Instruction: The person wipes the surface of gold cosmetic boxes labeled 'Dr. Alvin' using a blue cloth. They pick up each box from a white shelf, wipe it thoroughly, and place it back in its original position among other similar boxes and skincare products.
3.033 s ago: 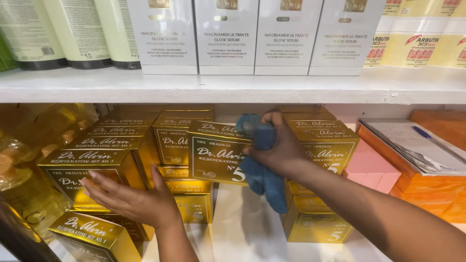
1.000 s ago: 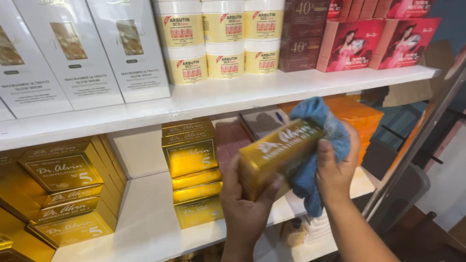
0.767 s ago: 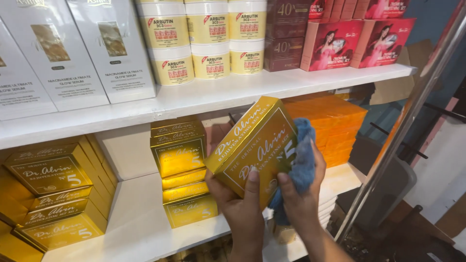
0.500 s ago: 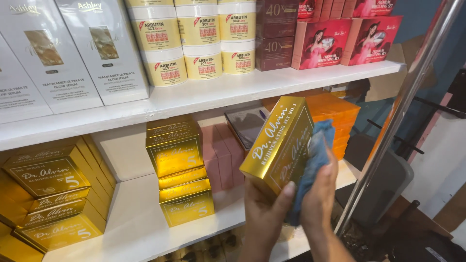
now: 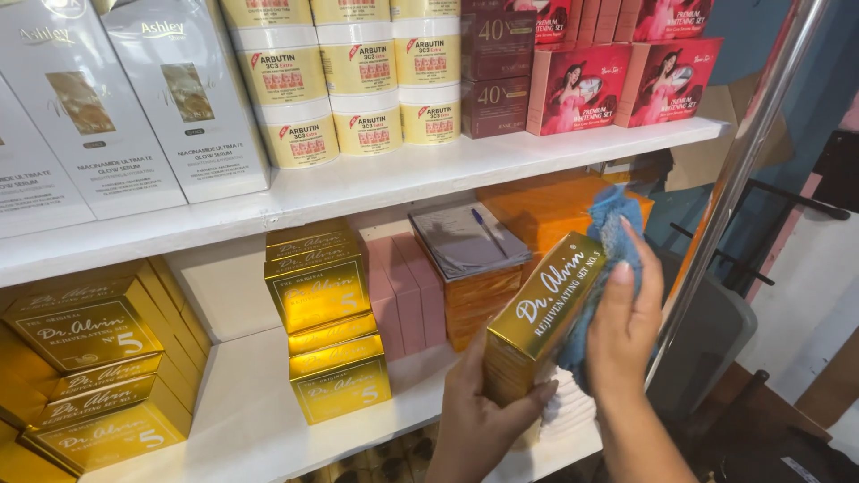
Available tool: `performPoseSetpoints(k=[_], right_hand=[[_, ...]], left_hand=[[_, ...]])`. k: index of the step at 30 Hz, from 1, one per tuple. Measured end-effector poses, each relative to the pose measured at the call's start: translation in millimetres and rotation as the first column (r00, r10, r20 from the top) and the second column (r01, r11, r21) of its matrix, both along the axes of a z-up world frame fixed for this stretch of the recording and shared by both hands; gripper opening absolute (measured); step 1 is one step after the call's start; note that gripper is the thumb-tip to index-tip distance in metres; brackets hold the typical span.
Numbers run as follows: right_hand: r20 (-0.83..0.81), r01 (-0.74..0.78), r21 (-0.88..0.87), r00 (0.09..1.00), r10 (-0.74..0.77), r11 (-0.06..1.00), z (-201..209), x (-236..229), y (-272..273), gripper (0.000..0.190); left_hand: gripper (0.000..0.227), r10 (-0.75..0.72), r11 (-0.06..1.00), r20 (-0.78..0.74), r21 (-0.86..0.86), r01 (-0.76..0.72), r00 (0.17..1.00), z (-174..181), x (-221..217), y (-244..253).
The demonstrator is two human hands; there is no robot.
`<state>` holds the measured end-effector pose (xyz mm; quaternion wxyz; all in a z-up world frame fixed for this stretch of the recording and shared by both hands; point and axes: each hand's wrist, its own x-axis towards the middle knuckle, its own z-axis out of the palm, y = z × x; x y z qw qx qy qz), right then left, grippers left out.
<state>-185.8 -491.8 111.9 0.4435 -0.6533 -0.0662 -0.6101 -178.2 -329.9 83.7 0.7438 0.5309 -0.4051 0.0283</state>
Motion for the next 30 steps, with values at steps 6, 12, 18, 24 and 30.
performPoseSetpoints(k=[6,12,18,24,30], right_hand=[[0.033,0.028,-0.273,0.999,-0.020,0.962,-17,-34,55,0.051],[0.084,0.144,-0.261,0.988,-0.126,0.954,2,-27,23,0.050],[-0.055,-0.283,0.191,0.953,0.298,0.940,-30,16,-49,0.052],[0.145,-0.574,0.559,0.778,0.611,0.599,-3,-14,10,0.053],[0.159,-0.498,0.541,0.852,0.500,0.678,-29,-29,71,0.072]], left_hand=[[0.069,-0.079,0.969,-0.062,-0.240,0.062,0.995,-32,22,-21],[0.069,-0.147,0.973,-0.081,-0.194,0.129,0.986,-5,-2,-9],[0.061,-0.059,0.977,-0.107,-0.212,0.035,0.993,-25,1,-3],[0.059,-0.012,0.880,-0.190,-0.468,-0.080,0.982,-1,3,-16],[0.069,-0.213,0.809,-0.355,-0.586,-0.039,0.910,9,7,-43]])
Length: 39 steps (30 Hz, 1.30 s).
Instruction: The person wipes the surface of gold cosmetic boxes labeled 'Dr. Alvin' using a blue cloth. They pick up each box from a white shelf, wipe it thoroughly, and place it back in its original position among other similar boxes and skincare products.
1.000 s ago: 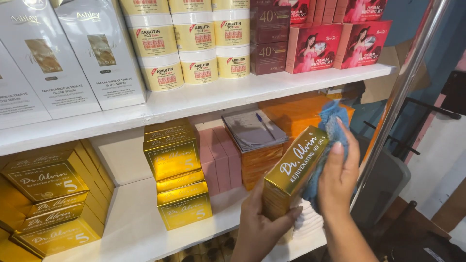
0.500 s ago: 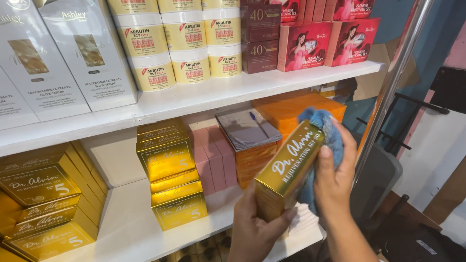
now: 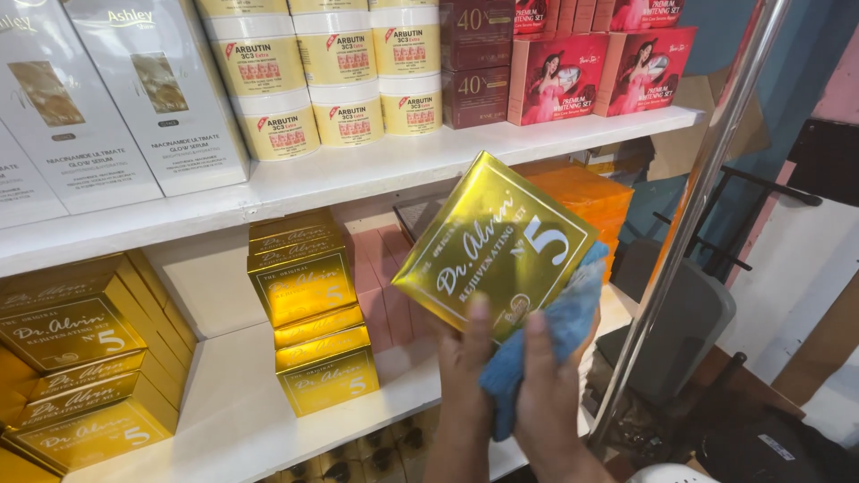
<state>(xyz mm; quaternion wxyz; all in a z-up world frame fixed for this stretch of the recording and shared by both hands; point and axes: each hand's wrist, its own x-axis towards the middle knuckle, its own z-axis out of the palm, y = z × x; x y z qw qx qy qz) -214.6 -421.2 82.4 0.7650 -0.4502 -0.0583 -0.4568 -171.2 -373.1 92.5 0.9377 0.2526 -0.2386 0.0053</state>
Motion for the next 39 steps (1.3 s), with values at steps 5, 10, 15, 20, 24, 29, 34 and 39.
performPoseSetpoints(k=[5,10,15,20,24,29,34,39], right_hand=[[-0.042,0.107,-0.007,0.993,-0.107,0.994,-11,4,-11,0.079],[-0.063,0.217,0.082,0.975,-0.212,0.973,10,-2,-52,0.062],[-0.280,0.040,-0.175,0.956,-0.089,0.984,19,-13,-114,0.042],[-0.446,-0.266,-0.149,0.878,0.176,0.952,28,-10,-115,0.049],[-0.393,-0.390,-0.028,0.851,0.349,0.920,9,9,-98,0.048],[-0.290,-0.542,0.032,0.799,0.527,0.840,-58,52,-88,0.038],[-0.206,-0.667,0.063,0.719,0.664,0.742,-52,50,-71,0.032],[-0.238,-0.685,0.299,0.621,0.747,0.664,4,24,-50,0.055]], left_hand=[[0.081,0.121,0.918,0.169,0.355,-0.175,0.978,-19,3,-2],[0.086,0.125,0.901,0.310,0.361,-0.238,0.943,-35,-2,10],[0.084,-0.250,0.862,-0.018,0.452,0.231,0.968,-25,-5,62],[0.097,-0.155,0.864,0.016,0.486,0.128,0.988,-15,4,70],[0.084,0.025,0.895,0.065,0.444,-0.051,0.998,-26,19,50],[0.090,0.014,0.914,-0.031,0.406,0.000,0.999,-16,9,38],[0.093,0.165,0.936,0.112,0.297,-0.191,0.980,-29,21,60],[0.069,0.260,0.821,-0.017,0.529,-0.212,0.965,-67,39,114]])
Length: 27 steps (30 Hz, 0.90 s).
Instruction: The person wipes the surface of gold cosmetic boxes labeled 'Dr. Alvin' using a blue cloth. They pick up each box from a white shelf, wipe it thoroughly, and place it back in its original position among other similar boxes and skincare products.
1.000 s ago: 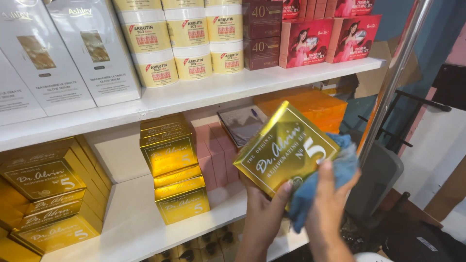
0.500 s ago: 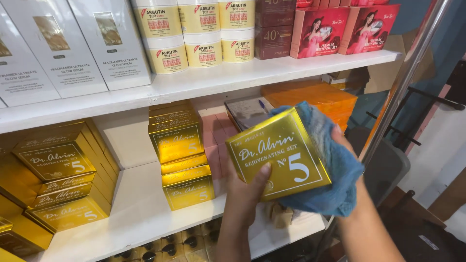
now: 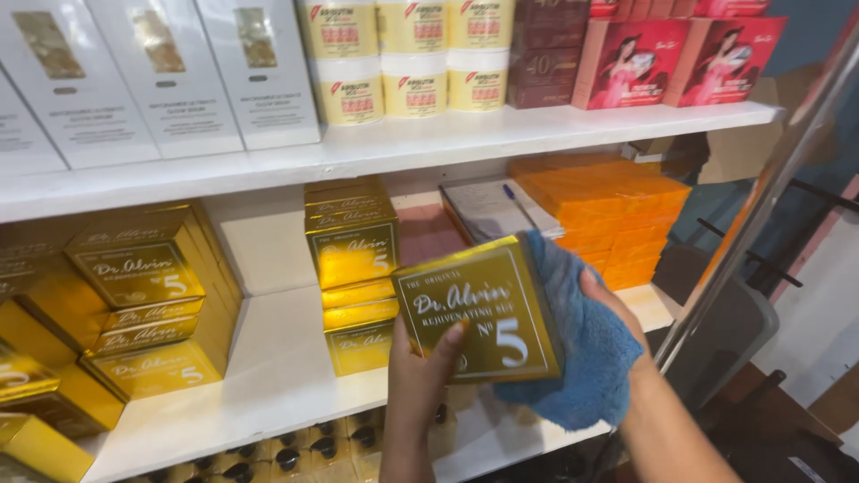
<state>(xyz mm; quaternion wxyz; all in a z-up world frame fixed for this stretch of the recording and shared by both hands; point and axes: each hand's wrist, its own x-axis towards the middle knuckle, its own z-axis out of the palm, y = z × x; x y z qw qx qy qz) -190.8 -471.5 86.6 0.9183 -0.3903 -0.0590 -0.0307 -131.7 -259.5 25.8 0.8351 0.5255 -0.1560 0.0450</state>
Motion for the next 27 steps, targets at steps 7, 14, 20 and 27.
performPoseSetpoints(k=[7,14,20,27], right_hand=[[-0.021,-0.064,-0.277,0.998,0.061,0.959,-2,33,79,0.074],[0.106,-0.149,-0.717,0.942,0.317,0.681,-12,81,154,0.065],[0.308,0.223,-0.887,0.938,0.158,0.405,2,144,196,0.053],[0.786,0.869,-0.495,0.446,0.428,0.004,5,191,211,0.084]], left_hand=[[0.076,0.014,0.999,0.075,0.035,-0.016,0.997,-20,1,78],[0.072,0.451,0.892,0.054,-0.061,-0.447,0.891,-70,48,180],[0.071,0.893,0.436,0.132,-0.023,-0.899,0.430,-93,97,208],[0.074,0.890,-0.042,0.446,0.292,-0.955,0.097,-99,170,212]])
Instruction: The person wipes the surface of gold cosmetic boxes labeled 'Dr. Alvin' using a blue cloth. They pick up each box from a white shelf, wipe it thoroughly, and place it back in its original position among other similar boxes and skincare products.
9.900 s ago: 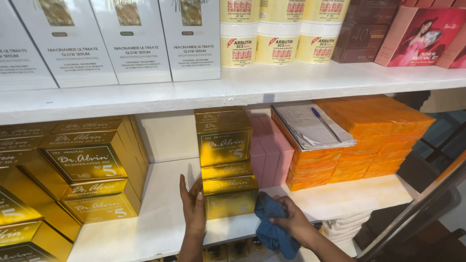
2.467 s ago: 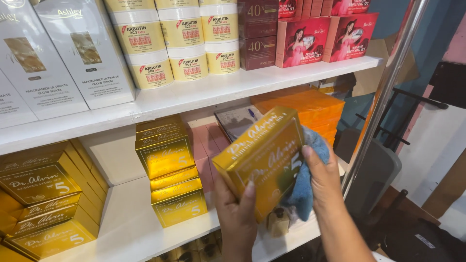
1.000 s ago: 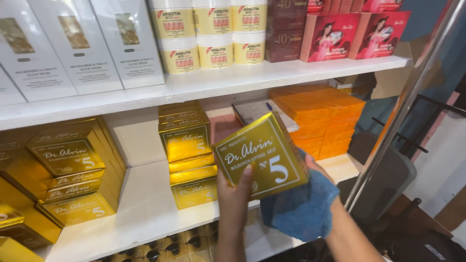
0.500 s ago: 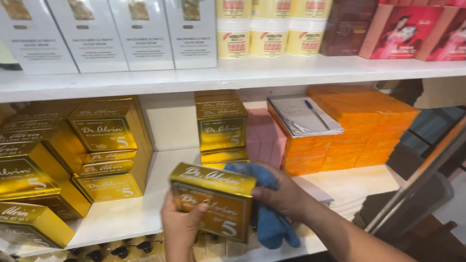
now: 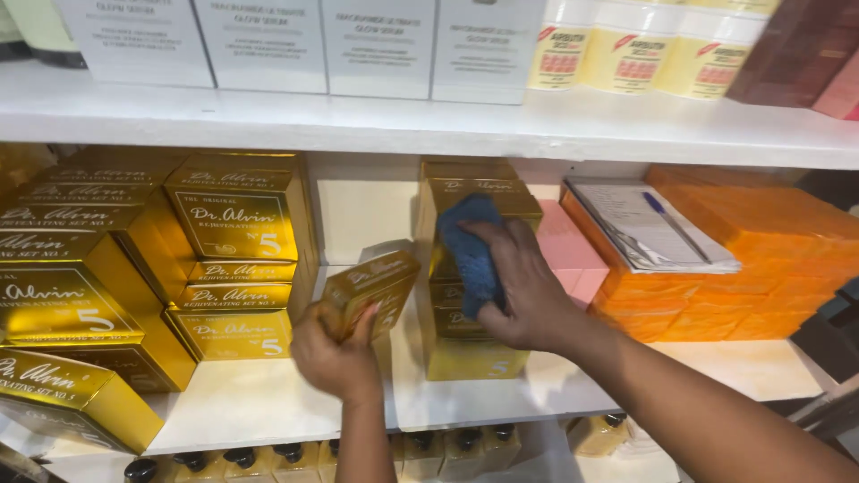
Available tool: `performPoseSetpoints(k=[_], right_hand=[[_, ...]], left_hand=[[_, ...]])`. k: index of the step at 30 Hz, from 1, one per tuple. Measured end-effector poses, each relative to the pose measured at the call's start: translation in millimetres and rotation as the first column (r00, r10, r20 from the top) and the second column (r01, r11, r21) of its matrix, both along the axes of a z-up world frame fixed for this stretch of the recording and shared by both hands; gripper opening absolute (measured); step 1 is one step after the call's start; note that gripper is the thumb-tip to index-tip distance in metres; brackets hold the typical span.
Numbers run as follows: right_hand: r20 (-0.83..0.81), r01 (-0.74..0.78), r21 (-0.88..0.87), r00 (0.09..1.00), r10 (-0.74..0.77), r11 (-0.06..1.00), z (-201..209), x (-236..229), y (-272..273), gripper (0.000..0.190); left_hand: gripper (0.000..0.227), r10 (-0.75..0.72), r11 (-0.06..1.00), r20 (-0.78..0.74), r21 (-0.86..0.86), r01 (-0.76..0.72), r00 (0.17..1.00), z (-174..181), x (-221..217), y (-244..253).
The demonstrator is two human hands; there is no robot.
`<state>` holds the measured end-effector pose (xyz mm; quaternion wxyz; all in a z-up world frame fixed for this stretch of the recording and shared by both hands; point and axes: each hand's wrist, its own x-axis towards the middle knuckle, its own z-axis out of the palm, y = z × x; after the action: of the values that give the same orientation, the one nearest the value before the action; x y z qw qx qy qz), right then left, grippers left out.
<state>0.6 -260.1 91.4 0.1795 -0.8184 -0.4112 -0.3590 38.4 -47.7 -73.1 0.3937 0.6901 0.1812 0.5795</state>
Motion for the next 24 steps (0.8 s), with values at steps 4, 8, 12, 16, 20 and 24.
performPoseSetpoints(k=[4,8,12,16,20,24], right_hand=[[-0.081,0.092,-0.086,0.992,-0.099,0.992,-17,23,2,0.090],[0.036,0.161,-0.164,0.987,-0.157,0.973,-27,39,7,0.089],[0.122,0.236,-0.177,0.969,-0.217,0.955,-34,52,12,0.087],[0.067,0.320,-0.145,0.947,-0.313,0.936,-25,58,20,0.089],[-0.007,0.368,-0.170,0.927,-0.374,0.914,-17,68,22,0.095],[0.029,0.385,-0.185,0.922,-0.386,0.904,-26,80,18,0.094]], left_hand=[[0.076,-0.004,0.999,-0.039,0.053,0.006,0.999,-16,46,2],[0.071,-0.145,0.989,-0.076,-0.028,0.143,0.987,-27,80,13],[0.075,-0.296,0.955,-0.041,-0.005,0.296,0.954,-53,123,19],[0.089,-0.359,0.932,-0.066,0.030,0.361,0.931,-64,157,23],[0.121,-0.315,0.931,-0.212,0.122,0.345,0.925,-53,164,20],[0.139,-0.308,0.919,-0.405,0.108,0.380,0.861,-36,156,16]])
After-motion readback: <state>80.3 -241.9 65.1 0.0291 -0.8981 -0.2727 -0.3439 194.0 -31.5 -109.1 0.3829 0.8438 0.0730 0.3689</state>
